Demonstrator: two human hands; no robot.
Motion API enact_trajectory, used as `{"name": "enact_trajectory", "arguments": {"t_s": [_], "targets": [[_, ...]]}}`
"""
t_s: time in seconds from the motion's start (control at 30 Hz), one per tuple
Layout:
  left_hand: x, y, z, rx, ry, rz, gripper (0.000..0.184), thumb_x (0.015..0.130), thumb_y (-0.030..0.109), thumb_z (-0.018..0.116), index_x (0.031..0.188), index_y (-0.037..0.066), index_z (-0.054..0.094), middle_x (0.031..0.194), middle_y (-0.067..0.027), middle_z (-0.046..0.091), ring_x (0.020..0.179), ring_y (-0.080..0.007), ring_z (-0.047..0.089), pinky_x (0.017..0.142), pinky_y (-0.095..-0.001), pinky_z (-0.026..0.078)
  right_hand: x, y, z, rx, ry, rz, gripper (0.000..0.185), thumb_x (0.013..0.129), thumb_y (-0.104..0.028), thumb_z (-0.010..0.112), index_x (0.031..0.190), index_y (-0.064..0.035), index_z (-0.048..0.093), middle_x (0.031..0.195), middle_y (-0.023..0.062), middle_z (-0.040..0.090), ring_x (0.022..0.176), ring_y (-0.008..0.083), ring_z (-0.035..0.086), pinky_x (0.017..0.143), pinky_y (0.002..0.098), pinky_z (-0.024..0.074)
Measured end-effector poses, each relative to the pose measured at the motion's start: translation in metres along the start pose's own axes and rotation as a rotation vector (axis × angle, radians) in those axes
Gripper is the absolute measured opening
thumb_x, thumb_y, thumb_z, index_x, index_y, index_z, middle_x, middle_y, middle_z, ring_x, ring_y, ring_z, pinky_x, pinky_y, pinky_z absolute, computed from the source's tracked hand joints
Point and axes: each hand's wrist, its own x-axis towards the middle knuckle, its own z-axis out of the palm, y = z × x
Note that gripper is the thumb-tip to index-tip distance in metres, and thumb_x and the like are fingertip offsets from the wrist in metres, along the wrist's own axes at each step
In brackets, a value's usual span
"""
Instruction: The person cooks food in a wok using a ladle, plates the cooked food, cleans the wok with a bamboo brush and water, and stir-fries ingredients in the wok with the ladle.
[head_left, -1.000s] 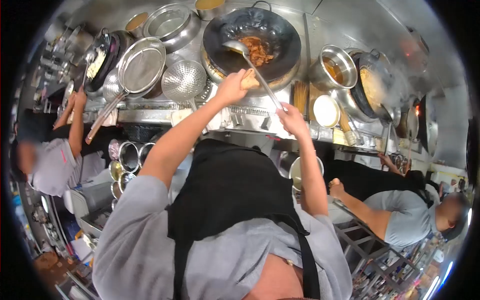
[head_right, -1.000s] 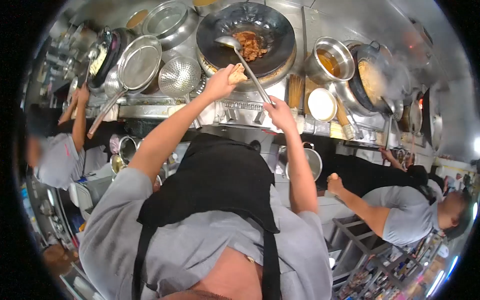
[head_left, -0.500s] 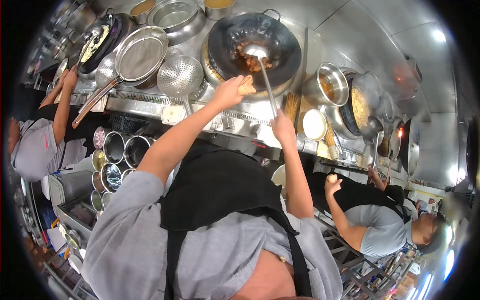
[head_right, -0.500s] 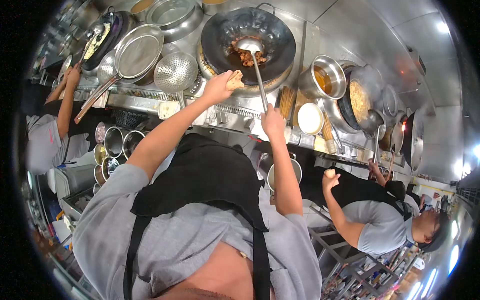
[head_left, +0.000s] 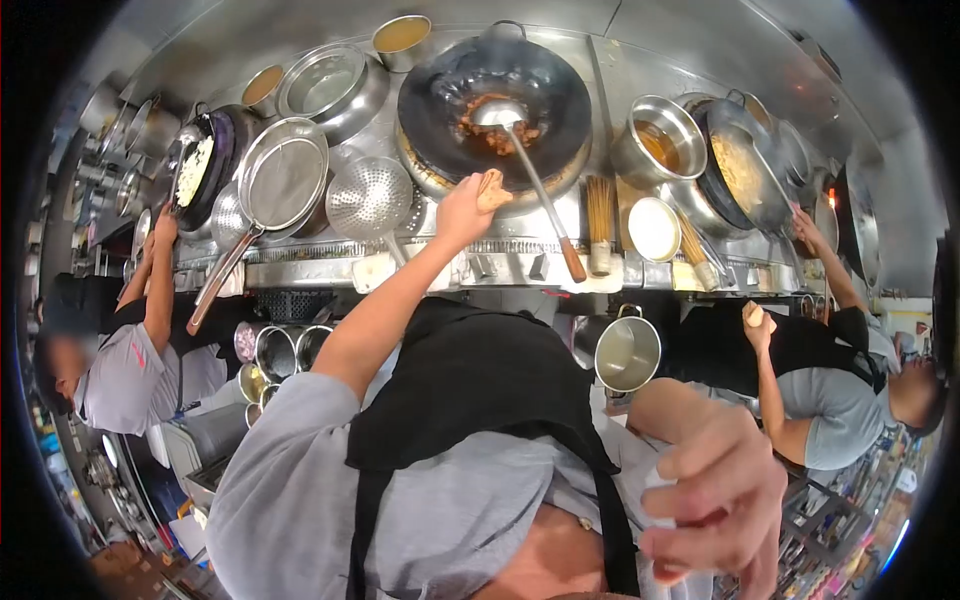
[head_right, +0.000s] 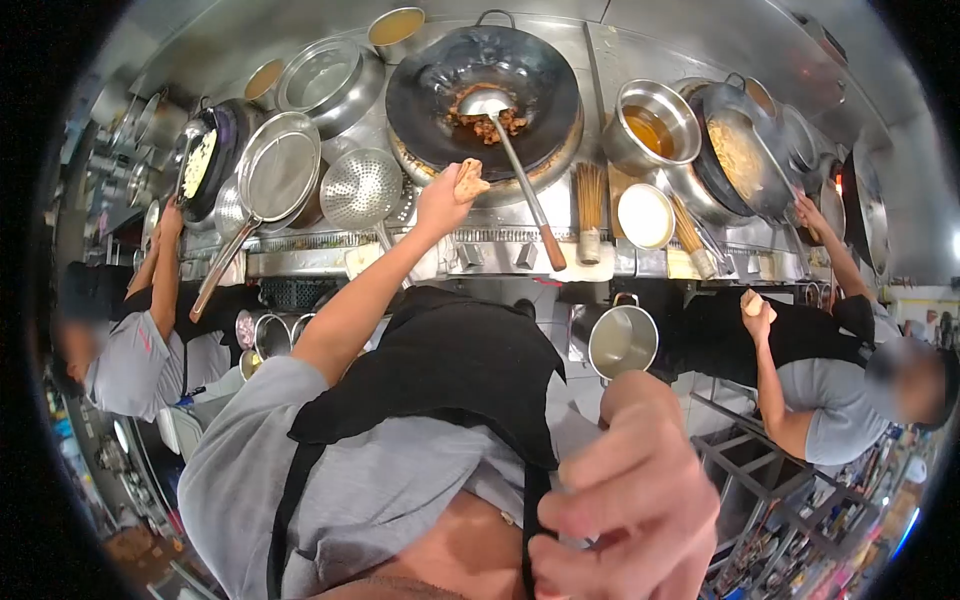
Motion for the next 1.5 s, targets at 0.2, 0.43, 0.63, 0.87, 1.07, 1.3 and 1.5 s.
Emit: {"name": "enact_trajectory", "arguments": {"t_s": [0.2,0.43,0.63,0.87,1.07,1.3,1.5], "targets": [[0.002,-0.001,-0.004,0.052,-0.014,0.003,0.032,0.079,0.026,0.067,0.101,0.010,0.050,0.097,-0.0124,0.061,0.090,-0.0371,0.060,0.072,-0.0471,0.049,-0.134,0.117,-0.041,-0.807,-0.108,0.997,0.054,0.083,-0.016,0.068,0.132,-0.0038,0.048,0.101,0.0161,0.061,0.091,0.0300,0.058,0.079,0.0376,0.0478],[0.006,0.002,-0.013,0.087,-0.109,0.013,0.034,0.077,0.023,0.066,0.105,0.011,0.050,0.096,-0.0144,0.062,0.090,-0.0392,0.060,0.072,-0.0490,0.048,-0.278,0.144,-0.051,-0.561,-0.161,2.051,0.053,0.090,-0.027,0.058,0.134,-0.0030,0.043,0.100,0.0333,0.062,0.098,0.0409,0.063,0.087,0.0476,0.0466],[0.004,0.001,-0.013,0.100,-0.126,0.026,0.030,0.079,0.021,0.063,0.101,0.008,0.047,0.094,-0.0156,0.061,0.087,-0.0405,0.060,0.071,-0.0504,0.047,-0.200,0.052,-0.106,-0.492,-0.254,2.142,0.036,0.090,-0.024,0.059,0.118,-0.0017,0.057,0.086,0.0156,0.063,0.074,0.0260,0.062,0.067,0.0372,0.0478],[0.004,0.001,-0.010,0.119,-0.136,-0.027,0.034,0.077,0.020,0.064,0.105,0.010,0.049,0.098,-0.0136,0.059,0.089,-0.0381,0.061,0.073,-0.0490,0.049,-0.260,0.093,-0.088,-0.008,0.412,2.025,0.024,0.095,-0.026,0.054,0.110,-0.0073,0.055,0.063,-0.0003,0.047,0.041,0.0087,0.043,0.033,0.0265,0.0337],[0.001,0.005,-0.010,0.076,-0.055,0.011,0.031,0.077,0.020,0.064,0.102,0.010,0.049,0.093,-0.0138,0.062,0.089,-0.0389,0.060,0.071,-0.0502,0.047,-0.282,0.166,-0.038,-0.186,0.691,1.847,0.019,0.098,-0.025,0.050,0.099,-0.0058,0.046,0.061,0.0005,0.046,0.041,0.0102,0.043,0.035,0.0288,0.0399],[-0.029,0.041,-0.050,-0.398,0.111,-0.183,0.034,0.081,0.015,0.068,0.111,0.008,0.055,0.108,-0.0187,0.064,0.094,-0.0343,0.065,0.080,-0.0358,0.051,-0.296,0.143,0.019,-0.055,0.586,1.815,0.021,0.098,-0.026,0.050,0.101,-0.0053,0.047,0.058,0.0004,0.044,0.036,0.0116,0.044,0.029,0.0269,0.0346],[-0.095,0.116,-0.073,-1.002,0.089,-0.420,0.053,0.082,0.012,0.072,0.127,-0.002,0.049,0.110,-0.0093,0.063,0.098,-0.0141,0.061,0.085,-0.0294,0.049,-0.306,0.218,-0.055,-0.612,0.189,1.675,0.025,0.093,-0.025,0.054,0.100,-0.0020,0.049,0.059,0.0087,0.052,0.044,0.0213,0.053,0.044,0.0367,0.0467]]}}
